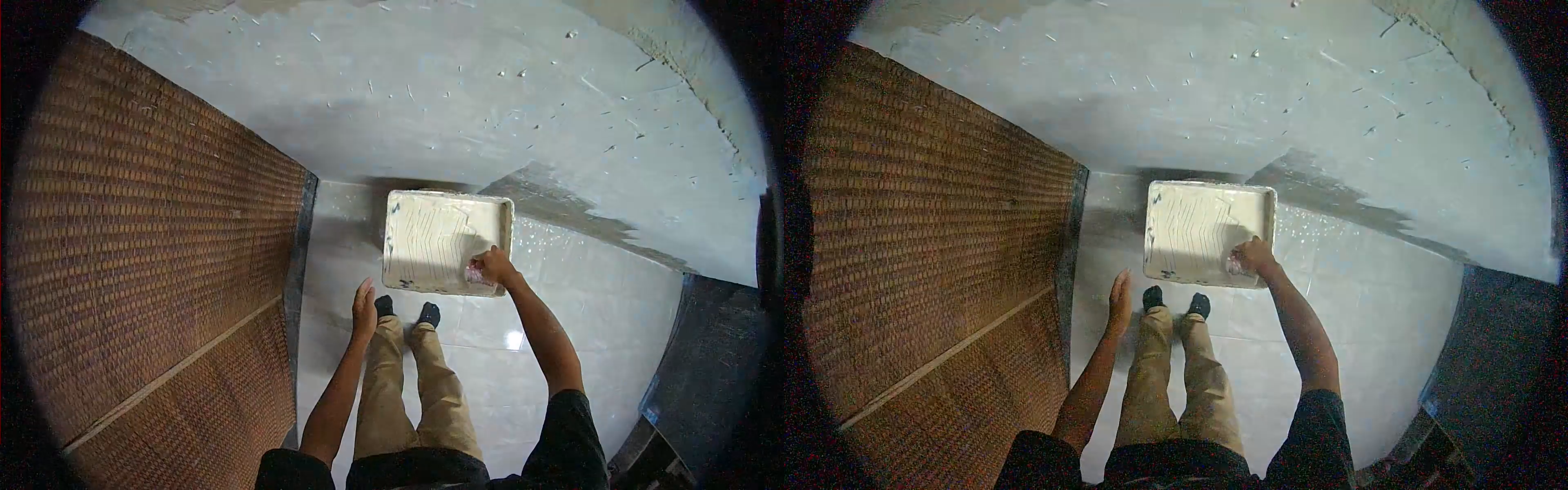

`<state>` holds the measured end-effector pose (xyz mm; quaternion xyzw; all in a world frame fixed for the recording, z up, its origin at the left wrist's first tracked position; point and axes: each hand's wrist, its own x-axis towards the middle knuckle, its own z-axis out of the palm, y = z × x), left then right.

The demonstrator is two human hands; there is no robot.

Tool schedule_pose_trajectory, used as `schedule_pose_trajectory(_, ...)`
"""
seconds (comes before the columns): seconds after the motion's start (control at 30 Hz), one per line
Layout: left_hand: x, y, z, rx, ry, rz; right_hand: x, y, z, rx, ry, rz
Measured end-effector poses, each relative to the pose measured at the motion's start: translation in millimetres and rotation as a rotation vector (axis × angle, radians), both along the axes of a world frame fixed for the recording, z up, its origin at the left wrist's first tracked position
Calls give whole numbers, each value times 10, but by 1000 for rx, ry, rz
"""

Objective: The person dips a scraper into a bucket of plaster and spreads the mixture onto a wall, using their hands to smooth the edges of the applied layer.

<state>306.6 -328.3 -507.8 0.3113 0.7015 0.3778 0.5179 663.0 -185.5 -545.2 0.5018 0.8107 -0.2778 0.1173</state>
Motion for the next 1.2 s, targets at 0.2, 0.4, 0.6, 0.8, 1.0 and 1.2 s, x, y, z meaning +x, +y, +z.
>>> schedule_pose_trajectory(0.2, 116, 14, 258, 59, -17, -1, 199, 30, 230, -152, 143, -212)
schedule_pose_trajectory(0.4, 194, 246, 483, 210, -28, -11, 403, -45, 925, -386, 639, -568)
schedule_pose_trajectory(0.6, 267, 693, 1378, 287, -97, -77, 372, -37, 2028, -544, 1106, -749)
schedule_pose_trajectory(0.8, 149, 1130, 2340, 480, -102, -107, 77, 178, 3279, -400, 1457, -650)
schedule_pose_trajectory(1.0, -178, 1509, 3213, 709, -60, -117, -382, 366, 4400, -44, 1593, -441)
schedule_pose_trajectory(1.2, -739, 1847, 4031, 867, -70, -73, -1032, 490, 5264, 97, 1759, -506)
